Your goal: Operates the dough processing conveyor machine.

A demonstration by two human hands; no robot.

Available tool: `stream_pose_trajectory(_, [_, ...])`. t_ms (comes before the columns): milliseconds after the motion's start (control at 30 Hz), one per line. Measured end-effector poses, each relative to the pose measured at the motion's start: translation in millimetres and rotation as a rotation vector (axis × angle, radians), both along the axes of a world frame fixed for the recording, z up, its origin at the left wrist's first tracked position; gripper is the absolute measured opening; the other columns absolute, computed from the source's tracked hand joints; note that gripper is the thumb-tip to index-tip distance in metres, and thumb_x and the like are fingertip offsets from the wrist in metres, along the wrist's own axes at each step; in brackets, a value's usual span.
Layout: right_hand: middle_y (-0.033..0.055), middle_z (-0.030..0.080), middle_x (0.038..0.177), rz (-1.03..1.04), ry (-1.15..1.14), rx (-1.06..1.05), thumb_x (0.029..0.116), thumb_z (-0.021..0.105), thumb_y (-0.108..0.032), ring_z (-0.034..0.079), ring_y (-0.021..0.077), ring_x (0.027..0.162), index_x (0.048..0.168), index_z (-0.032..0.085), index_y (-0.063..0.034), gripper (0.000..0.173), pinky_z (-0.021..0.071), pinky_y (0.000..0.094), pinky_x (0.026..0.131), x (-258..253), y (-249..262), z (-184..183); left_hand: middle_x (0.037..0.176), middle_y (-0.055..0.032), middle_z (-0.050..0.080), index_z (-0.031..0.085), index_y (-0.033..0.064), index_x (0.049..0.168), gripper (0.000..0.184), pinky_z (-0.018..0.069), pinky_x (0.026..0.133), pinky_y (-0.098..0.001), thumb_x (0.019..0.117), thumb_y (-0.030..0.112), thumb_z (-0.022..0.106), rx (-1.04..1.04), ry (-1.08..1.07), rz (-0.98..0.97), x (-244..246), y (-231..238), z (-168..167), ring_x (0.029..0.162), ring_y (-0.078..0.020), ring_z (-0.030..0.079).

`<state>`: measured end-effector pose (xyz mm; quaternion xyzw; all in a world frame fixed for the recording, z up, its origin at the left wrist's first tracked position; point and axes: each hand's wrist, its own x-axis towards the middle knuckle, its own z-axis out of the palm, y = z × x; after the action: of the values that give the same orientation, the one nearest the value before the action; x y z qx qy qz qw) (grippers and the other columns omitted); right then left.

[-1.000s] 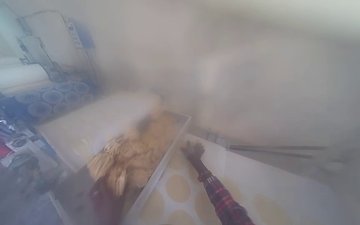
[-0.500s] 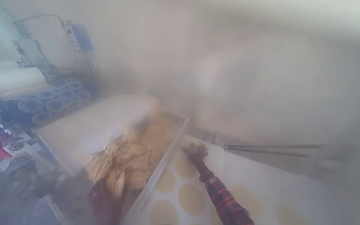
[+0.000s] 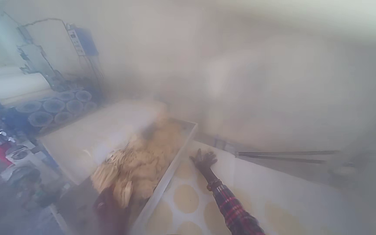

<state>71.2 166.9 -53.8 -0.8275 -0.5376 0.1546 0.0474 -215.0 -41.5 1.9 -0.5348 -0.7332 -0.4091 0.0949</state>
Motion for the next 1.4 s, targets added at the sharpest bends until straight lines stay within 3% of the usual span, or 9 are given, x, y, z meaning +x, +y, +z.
stream_pose_trajectory(167, [0.0441,0.012,0.16,-0.015,0.038,0.04,0.0945,0.054,-0.069,0.009,0.0626,0.149,0.163,0.028,-0.0181,0.089,0.012,0.0792,0.113,9,-4,-1,0.133,-0.0446,0.051,0.054,-0.0124,0.134,0.07,0.0391,0.103,-0.07,0.079,0.017,0.084,-0.027,-0.025,0.012,4,-1,5,0.124,-0.0672,0.047])
stream_pose_trajectory(433, [0.0429,0.01,0.161,-0.036,0.046,0.003,0.0924,0.05,-0.076,0.009,0.0623,0.149,0.164,0.026,-0.0188,0.094,0.0134,0.0797,0.112,7,-1,3,0.13,-0.0434,0.054,0.055,-0.0121,0.133,0.069,0.0402,0.102,-0.0694,0.0793,0.02,0.084,-0.009,0.002,0.015,3,-1,4,0.122,-0.0658,0.05])
stream_pose_trajectory(667, [0.0437,0.011,0.16,-0.017,0.018,0.015,0.0913,0.055,-0.073,0.01,0.0631,0.149,0.163,0.027,-0.0204,0.094,0.015,0.0802,0.111,-2,1,-1,0.13,-0.0428,0.054,0.055,-0.012,0.132,0.068,0.0391,0.103,-0.0695,0.0771,0.015,0.085,-0.022,-0.012,0.007,2,-1,3,0.123,-0.0655,0.048])
stream_pose_trajectory(967, [0.0425,0.011,0.161,-0.023,0.017,0.008,0.0953,0.052,-0.07,0.009,0.0616,0.15,0.163,0.027,-0.0191,0.089,0.0132,0.0788,0.113,3,-2,0,0.13,-0.0428,0.054,0.055,-0.0124,0.134,0.07,0.0412,0.101,-0.0695,0.0786,0.019,0.084,-0.011,0.018,0.01,2,0,1,0.122,-0.0655,0.05])
stream_pose_trajectory(1400, [0.0426,0.01,0.161,0.014,0.003,-0.023,0.099,0.045,-0.069,0.01,0.0624,0.149,0.165,0.022,-0.0197,0.085,0.0138,0.0793,0.112,0,-3,6,0.129,-0.0449,0.053,0.055,-0.0142,0.132,0.068,0.0429,0.098,-0.0701,0.076,0.011,0.083,-0.012,0.001,-0.006,3,-2,5,0.122,-0.0679,0.048])
